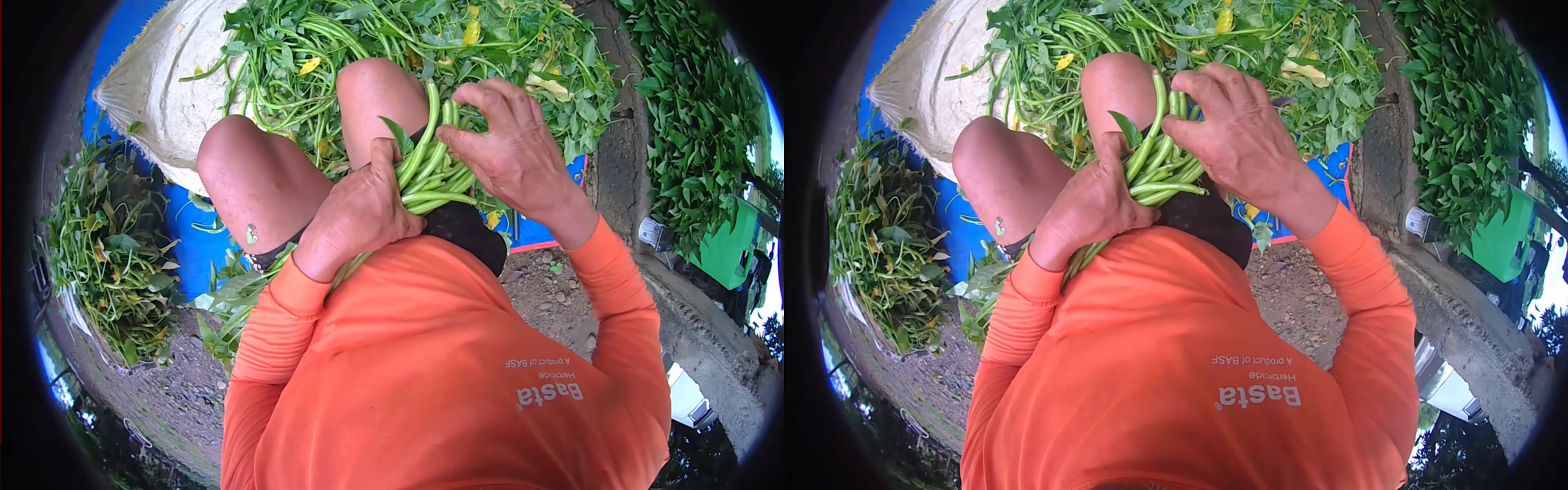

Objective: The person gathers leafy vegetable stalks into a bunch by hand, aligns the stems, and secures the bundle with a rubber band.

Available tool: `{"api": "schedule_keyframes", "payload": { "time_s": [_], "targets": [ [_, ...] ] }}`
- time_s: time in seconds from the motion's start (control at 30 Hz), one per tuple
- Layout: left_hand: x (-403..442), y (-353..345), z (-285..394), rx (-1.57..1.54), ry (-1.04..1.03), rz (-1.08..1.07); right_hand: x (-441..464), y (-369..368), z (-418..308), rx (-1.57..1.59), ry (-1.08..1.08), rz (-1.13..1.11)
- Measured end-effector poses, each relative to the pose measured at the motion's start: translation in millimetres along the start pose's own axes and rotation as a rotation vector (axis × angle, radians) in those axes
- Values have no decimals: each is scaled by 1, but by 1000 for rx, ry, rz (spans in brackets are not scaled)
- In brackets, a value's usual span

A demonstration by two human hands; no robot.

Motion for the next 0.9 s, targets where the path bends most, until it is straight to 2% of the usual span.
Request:
{"api": "schedule_keyframes", "payload": {
  "time_s": [0.3, 0.4, 0.5, 0.57, 0.6, 0.67, 0.7, 0.8, 0.9],
  "targets": [
    [7, 11, 8, -6, 31, -82, -21, 14, -10, 78, -183, -264],
    [6, 8, 5, -50, -53, -51, -32, 10, -10, 78, -216, -187],
    [7, 8, 1, -130, -150, -11, -56, 3, -9, -15, -346, -452],
    [6, 10, 2, -194, -204, 32, -109, -41, 15, 349, -692, -720],
    [6, 9, 2, -139, -192, -30, -109, -46, 16, 536, -862, -851],
    [6, 10, 0, -20, -155, -132, -93, -21, 37, 179, -727, -165],
    [4, 9, -1, -21, -181, -113, -80, 2, 33, 7, -659, 170],
    [8, 4, -1, -5, -261, -79, -25, 30, -4, 353, -323, 140],
    [8, 5, 1, -20, -199, -106, -20, -12, -30, 298, -94, 117]
  ]
}}
Point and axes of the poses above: each hand's wrist, its own x-axis towards the middle knuckle, its own y-axis out of the back of the hand, z = x × y, the point moved 2 cm from there along x, towards the middle knuckle, and after that the axes turned 12 degrees about z, right-handed, at the moved point
